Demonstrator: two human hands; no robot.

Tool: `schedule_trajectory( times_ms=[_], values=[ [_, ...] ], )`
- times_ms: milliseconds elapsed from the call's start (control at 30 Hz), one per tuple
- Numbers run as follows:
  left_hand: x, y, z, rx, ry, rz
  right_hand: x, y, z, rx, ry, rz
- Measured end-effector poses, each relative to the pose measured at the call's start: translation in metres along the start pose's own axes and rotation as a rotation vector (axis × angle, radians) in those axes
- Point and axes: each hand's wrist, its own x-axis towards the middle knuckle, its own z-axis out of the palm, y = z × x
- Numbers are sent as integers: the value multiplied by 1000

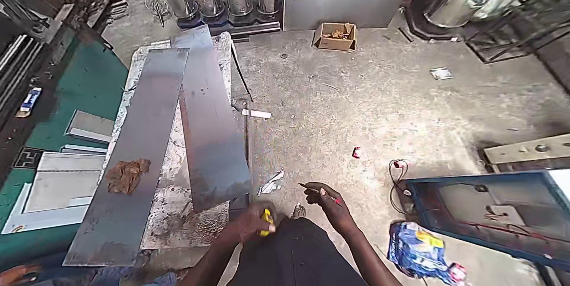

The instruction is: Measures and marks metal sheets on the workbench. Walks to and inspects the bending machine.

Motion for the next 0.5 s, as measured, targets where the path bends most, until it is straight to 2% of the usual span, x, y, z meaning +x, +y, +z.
schedule_trajectory(
  times_ms=[133, 200, 267, 500],
  values=[
    [84, 78, 37, -757, 475, 353, 44, -70, -10, -169, -135, -197],
    [117, 111, 36, -1026, 578, 448, 70, -88, -9, -235, -222, -270],
    [150, 135, 29, -1139, 566, 541, 104, -98, -11, -267, -267, -320],
    [268, 188, -17, -1174, 393, 688, 249, -117, -62, -155, -263, -325]
  ],
)
